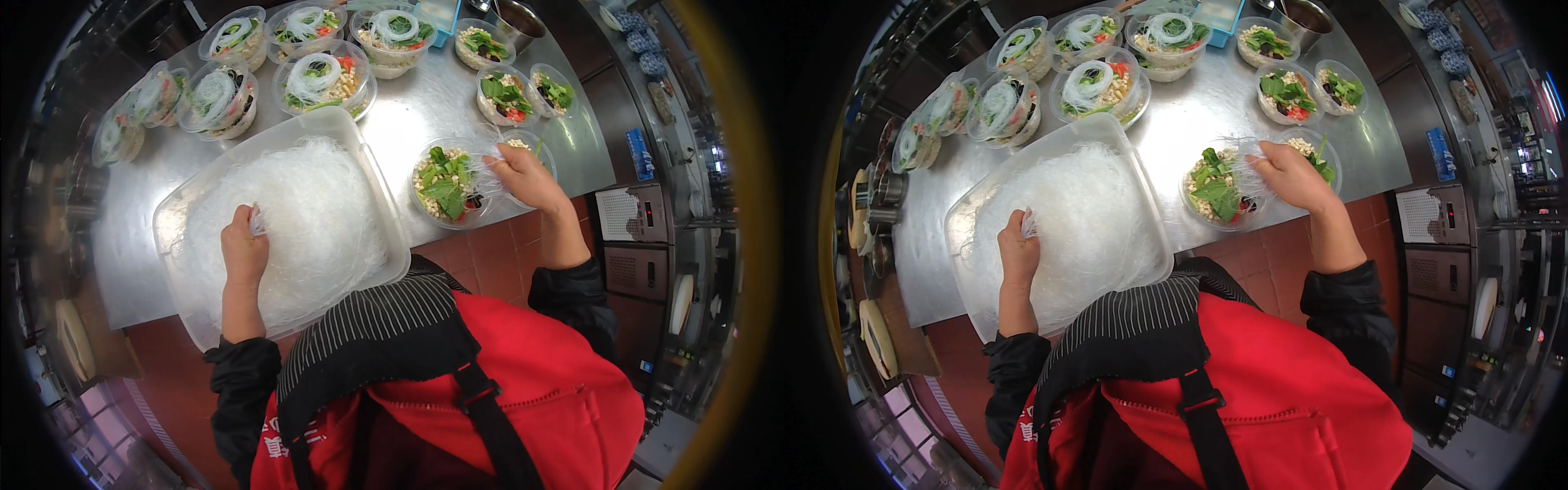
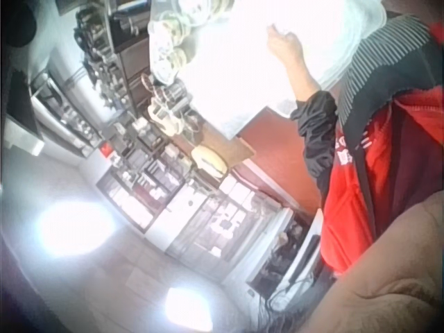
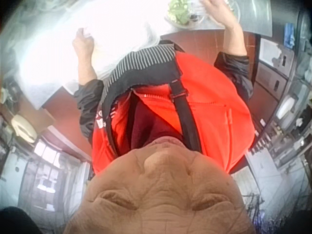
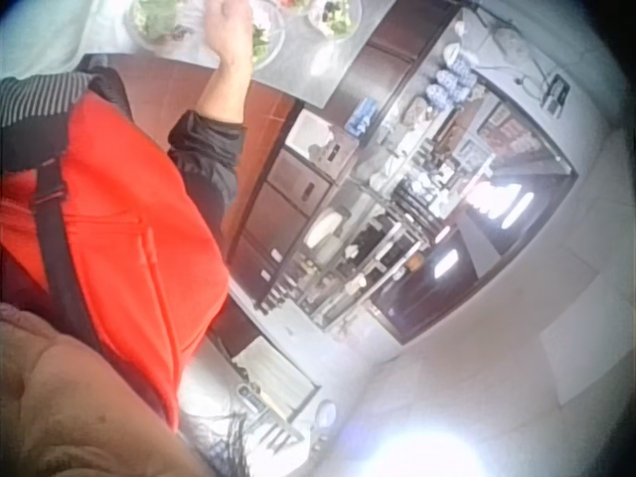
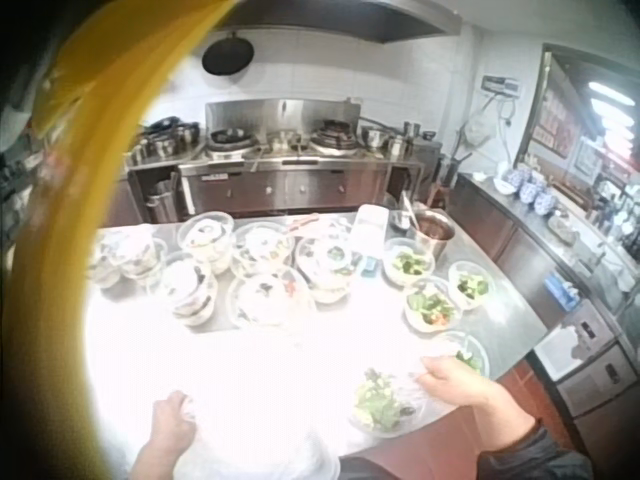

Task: The person repeatedly takes portions of white noodles from a large container and places them into multiple clear plastic bowls containing mixed vegetables. The person then moves the container to a different counter area.

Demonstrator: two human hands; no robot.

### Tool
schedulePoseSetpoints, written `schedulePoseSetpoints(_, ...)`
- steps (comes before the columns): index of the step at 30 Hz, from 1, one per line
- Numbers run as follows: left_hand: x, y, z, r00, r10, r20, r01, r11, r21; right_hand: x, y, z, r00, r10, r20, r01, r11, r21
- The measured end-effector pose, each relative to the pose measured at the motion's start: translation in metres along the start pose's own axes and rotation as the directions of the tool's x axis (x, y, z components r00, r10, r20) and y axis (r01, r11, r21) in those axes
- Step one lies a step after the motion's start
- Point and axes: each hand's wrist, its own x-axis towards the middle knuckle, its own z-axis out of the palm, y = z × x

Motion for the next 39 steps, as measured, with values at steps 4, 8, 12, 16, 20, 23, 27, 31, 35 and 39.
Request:
schedulePoseSetpoints(4,0.000,0.000,0.001,1.000,0.021,-0.014,-0.021,1.000,-0.012,-0.009,-0.001,-0.012,0.999,0.026,-0.026,-0.020,0.971,0.239)
schedulePoseSetpoints(8,0.001,0.000,0.001,0.998,-0.054,0.024,0.054,0.999,0.004,0.000,0.015,0.011,1.000,0.010,0.028,-0.022,0.874,0.485)
schedulePoseSetpoints(12,0.002,0.000,0.000,0.998,-0.044,0.040,0.043,0.999,0.022,0.016,0.032,0.045,0.989,0.113,0.099,-0.103,0.989,-0.103)
schedulePoseSetpoints(16,0.003,0.000,0.000,0.999,-0.020,0.030,0.019,1.000,0.025,0.023,0.043,0.061,0.998,0.024,0.063,0.009,0.877,-0.480)
schedulePoseSetpoints(20,0.003,0.002,0.002,1.000,-0.009,0.015,0.009,1.000,0.009,0.024,0.038,0.086,0.998,-0.054,-0.017,0.036,0.842,-0.539)
schedulePoseSetpoints(23,0.004,0.003,0.001,0.999,-0.026,0.031,0.026,1.000,0.002,0.019,0.025,0.097,0.997,0.008,0.077,0.043,0.771,-0.636)
schedulePoseSetpoints(27,0.005,0.003,-0.001,0.999,-0.029,0.040,0.030,1.000,-0.007,-0.005,0.001,0.074,0.999,-0.039,0.019,0.043,0.840,-0.541)
schedulePoseSetpoints(31,0.005,0.005,-0.001,0.999,-0.014,0.034,0.015,1.000,-0.003,-0.017,-0.011,0.042,0.992,-0.110,-0.059,0.074,0.901,-0.428)
schedulePoseSetpoints(35,0.007,0.004,-0.002,0.999,-0.025,0.043,0.025,1.000,0.007,-0.021,-0.006,0.033,0.977,-0.104,-0.186,0.059,0.971,-0.234)
schedulePoseSetpoints(39,0.007,0.002,-0.002,0.999,-0.030,0.039,0.031,0.999,-0.029,-0.042,0.020,0.018,0.954,0.204,-0.221,-0.259,0.931,-0.258)
